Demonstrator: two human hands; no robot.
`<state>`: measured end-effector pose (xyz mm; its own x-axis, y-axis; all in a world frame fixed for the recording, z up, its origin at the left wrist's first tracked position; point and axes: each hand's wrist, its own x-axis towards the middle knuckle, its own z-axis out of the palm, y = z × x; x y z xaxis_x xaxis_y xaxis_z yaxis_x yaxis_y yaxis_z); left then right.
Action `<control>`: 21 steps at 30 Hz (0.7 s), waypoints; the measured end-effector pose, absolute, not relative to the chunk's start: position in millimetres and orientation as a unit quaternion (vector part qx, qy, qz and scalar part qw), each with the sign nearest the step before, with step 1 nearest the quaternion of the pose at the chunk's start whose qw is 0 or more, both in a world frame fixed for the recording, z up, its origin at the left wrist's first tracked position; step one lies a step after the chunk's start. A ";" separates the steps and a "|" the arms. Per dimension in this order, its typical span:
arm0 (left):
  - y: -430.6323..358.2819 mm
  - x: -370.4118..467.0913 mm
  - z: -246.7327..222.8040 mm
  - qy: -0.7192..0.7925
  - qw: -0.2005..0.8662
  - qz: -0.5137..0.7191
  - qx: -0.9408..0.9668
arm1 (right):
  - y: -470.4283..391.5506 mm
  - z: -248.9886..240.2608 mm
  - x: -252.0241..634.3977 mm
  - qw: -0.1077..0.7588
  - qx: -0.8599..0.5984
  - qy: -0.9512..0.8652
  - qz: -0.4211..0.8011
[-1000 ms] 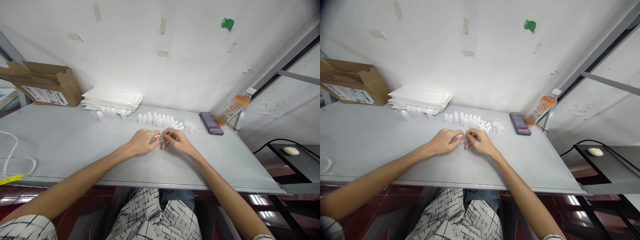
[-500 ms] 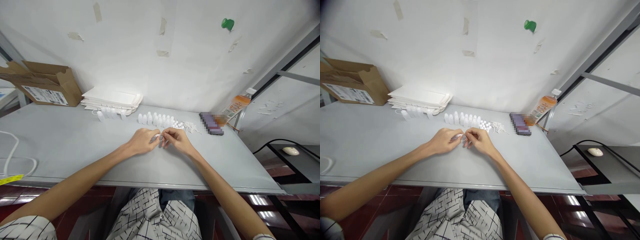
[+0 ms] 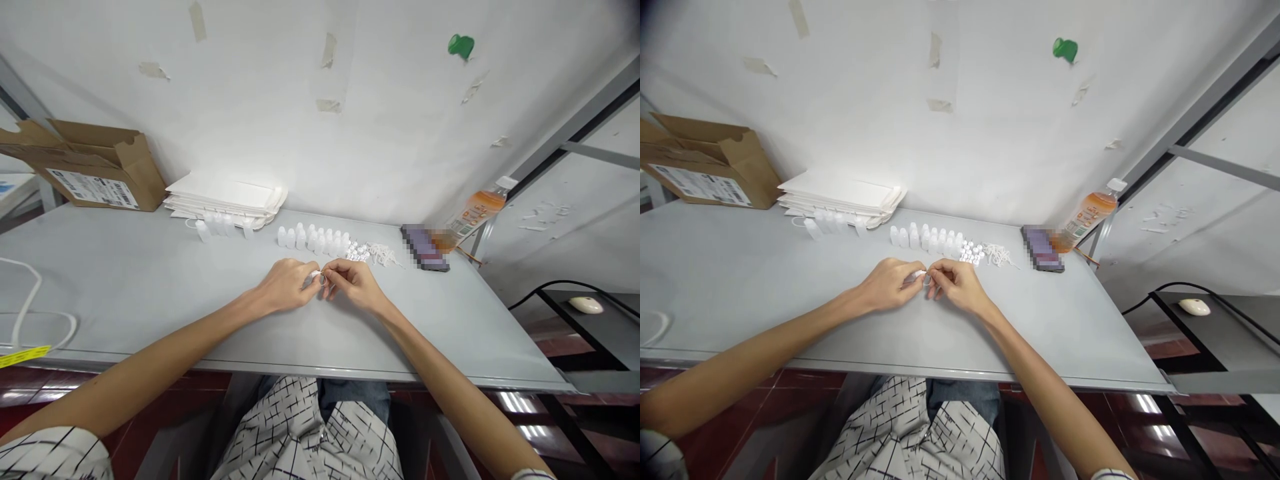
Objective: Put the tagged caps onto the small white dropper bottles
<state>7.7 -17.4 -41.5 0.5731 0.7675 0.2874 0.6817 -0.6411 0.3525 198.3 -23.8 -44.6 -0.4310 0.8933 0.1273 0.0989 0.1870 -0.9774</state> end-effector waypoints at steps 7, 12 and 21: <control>-18.3 7.9 -42.6 0.410 0.084 0.208 0.884 | -25.0 -45.0 198.1 0.375 -0.370 -0.680 0.510; -17.7 8.6 -41.7 0.401 0.091 0.227 0.883 | -25.6 -39.7 199.0 0.372 -0.374 -0.683 0.505; -13.2 5.5 -33.5 0.340 0.127 0.294 0.884 | -22.6 -24.5 209.9 0.407 -0.407 -0.698 0.427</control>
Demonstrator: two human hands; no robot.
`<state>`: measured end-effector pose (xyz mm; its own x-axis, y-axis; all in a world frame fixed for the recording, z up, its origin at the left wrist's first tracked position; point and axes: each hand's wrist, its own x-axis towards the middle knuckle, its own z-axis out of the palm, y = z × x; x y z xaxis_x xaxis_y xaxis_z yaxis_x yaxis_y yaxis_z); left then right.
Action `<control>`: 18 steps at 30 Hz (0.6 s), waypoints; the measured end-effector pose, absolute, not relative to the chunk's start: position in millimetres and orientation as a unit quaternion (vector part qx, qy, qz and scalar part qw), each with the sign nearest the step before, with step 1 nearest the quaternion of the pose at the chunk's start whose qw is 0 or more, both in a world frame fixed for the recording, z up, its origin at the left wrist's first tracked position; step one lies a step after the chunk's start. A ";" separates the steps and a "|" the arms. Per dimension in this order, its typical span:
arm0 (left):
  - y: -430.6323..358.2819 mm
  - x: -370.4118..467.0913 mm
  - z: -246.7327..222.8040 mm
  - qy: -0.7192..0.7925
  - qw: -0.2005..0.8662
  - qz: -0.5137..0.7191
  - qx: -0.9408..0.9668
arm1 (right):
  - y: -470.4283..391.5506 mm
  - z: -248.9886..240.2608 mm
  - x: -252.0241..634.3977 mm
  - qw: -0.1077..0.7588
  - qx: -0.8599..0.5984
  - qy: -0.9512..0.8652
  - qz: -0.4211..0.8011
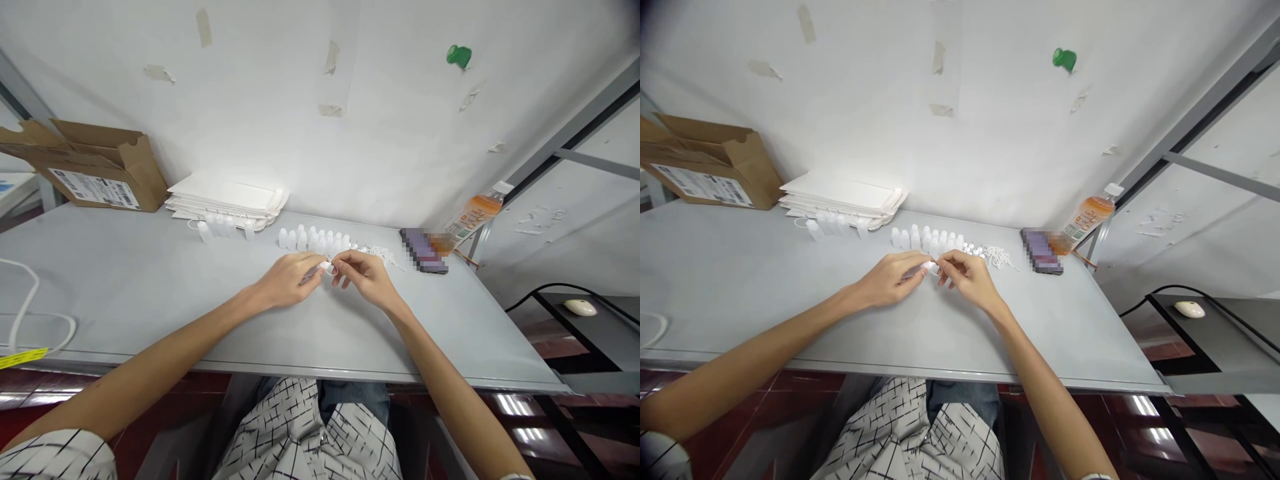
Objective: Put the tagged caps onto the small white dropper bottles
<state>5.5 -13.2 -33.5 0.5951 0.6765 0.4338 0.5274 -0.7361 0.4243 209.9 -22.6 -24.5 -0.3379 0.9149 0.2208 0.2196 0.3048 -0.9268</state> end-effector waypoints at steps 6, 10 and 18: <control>-8.6 3.1 -32.5 0.357 0.125 0.262 0.888 | -23.6 -26.0 209.9 0.424 -0.410 -0.692 0.417; -2.1 1.2 -33.3 0.373 0.186 0.277 0.866 | -21.0 -26.4 211.8 0.437 -0.409 -0.683 0.419; 2.3 -9.2 -31.9 0.415 0.301 0.355 0.781 | -6.6 -28.9 228.8 0.488 -0.451 -0.653 0.363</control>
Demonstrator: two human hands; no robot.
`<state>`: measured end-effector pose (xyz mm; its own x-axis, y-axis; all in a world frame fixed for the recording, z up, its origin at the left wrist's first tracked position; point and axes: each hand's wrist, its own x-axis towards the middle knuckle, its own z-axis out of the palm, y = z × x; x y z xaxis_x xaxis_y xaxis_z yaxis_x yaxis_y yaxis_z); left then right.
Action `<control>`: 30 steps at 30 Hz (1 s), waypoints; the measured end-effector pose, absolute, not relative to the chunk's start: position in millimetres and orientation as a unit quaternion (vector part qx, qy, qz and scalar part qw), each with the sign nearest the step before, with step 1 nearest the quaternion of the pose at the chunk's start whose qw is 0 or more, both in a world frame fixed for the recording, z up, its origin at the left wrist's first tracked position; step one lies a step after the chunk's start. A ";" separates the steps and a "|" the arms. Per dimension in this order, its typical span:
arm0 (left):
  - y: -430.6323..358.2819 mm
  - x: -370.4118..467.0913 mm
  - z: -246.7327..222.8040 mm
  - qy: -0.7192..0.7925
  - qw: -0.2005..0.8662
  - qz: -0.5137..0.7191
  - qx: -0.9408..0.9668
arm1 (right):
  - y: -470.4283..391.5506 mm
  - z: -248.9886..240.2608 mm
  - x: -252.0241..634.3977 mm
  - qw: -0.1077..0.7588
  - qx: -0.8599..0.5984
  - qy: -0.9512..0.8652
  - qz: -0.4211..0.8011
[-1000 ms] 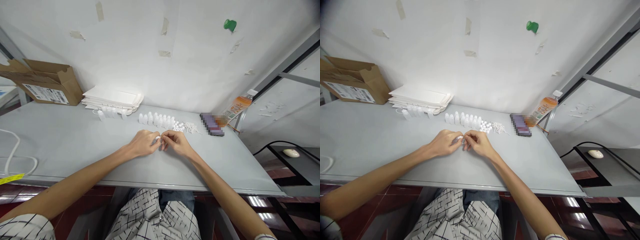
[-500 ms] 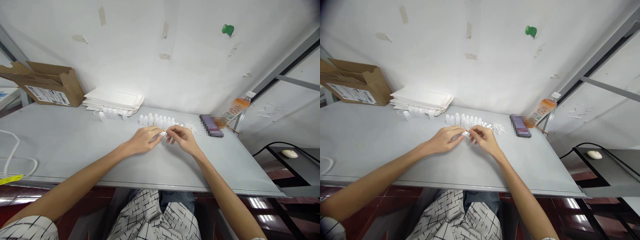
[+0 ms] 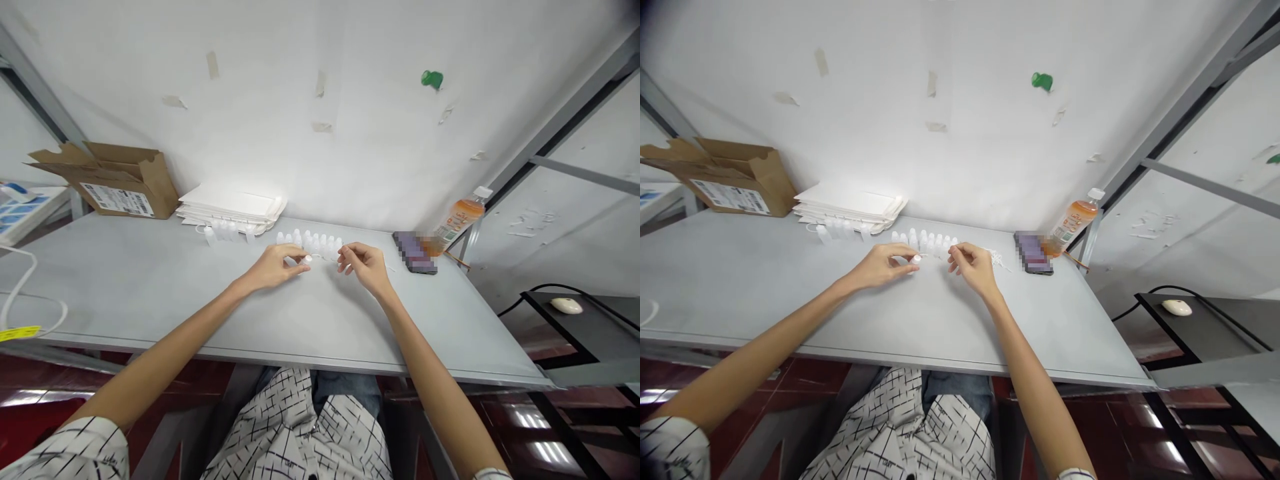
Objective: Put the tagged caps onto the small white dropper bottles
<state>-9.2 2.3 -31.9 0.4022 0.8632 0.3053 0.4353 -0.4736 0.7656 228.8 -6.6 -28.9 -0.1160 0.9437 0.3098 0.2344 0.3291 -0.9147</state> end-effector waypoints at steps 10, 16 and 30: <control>-16.1 -73.6 -56.2 0.587 0.168 0.422 0.670 | -7.1 -22.5 236.9 0.476 -0.470 -0.682 0.295; -13.5 -106.3 -50.8 0.711 0.037 0.310 0.630 | -8.7 -21.4 235.8 0.455 -0.470 -0.704 0.275; -0.3 -121.8 -41.8 0.784 -0.033 0.098 0.612 | -8.7 -22.4 236.7 0.443 -0.465 -0.704 0.303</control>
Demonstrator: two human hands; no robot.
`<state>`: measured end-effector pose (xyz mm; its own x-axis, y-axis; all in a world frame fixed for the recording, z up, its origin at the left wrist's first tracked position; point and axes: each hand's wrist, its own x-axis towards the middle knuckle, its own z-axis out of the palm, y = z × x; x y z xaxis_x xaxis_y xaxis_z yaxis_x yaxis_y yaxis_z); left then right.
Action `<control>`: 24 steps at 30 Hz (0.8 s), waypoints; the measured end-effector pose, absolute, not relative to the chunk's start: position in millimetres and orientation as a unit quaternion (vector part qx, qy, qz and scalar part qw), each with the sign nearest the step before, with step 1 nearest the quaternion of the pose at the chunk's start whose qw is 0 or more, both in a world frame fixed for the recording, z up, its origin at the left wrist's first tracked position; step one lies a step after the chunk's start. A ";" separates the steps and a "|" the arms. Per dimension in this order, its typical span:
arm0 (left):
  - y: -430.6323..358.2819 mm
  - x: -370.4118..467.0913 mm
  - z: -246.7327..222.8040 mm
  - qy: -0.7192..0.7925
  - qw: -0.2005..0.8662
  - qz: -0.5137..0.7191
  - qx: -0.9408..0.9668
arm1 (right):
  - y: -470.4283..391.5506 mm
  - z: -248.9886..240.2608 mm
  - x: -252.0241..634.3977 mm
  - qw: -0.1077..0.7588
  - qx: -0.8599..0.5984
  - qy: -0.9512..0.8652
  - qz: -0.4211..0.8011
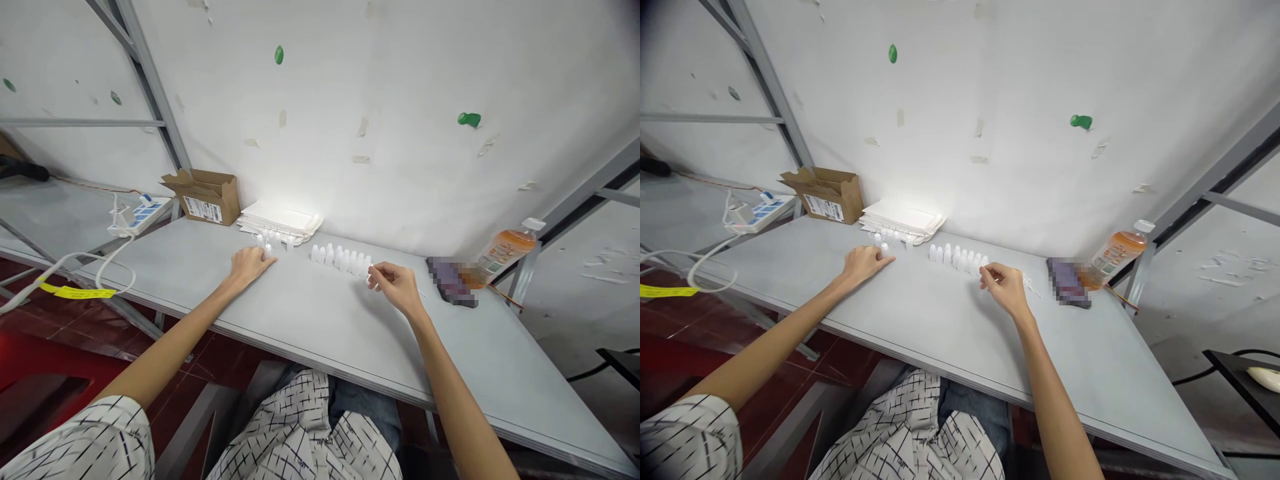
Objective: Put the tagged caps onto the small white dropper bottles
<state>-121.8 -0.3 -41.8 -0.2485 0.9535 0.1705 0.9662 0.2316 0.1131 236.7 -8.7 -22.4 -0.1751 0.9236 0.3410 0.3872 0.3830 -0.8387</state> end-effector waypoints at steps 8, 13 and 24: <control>13.8 -126.3 -40.1 -0.784 0.036 -0.086 -0.613 | -8.8 -23.6 237.4 0.421 -0.466 -0.720 0.295; 20.8 -130.1 -41.6 -0.786 0.041 -0.092 -0.610 | -9.4 -22.0 237.8 0.408 -0.475 -0.728 0.280; 6.5 -102.7 -41.9 -0.734 0.046 -0.141 -0.662 | -10.5 -21.6 235.6 0.403 -0.473 -0.736 0.269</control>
<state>-102.7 6.5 -41.9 -0.1183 0.9597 0.2549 0.9858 0.0828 0.1459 235.6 -10.5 -21.6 -0.2275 0.9134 0.3375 0.4794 0.4067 -0.7777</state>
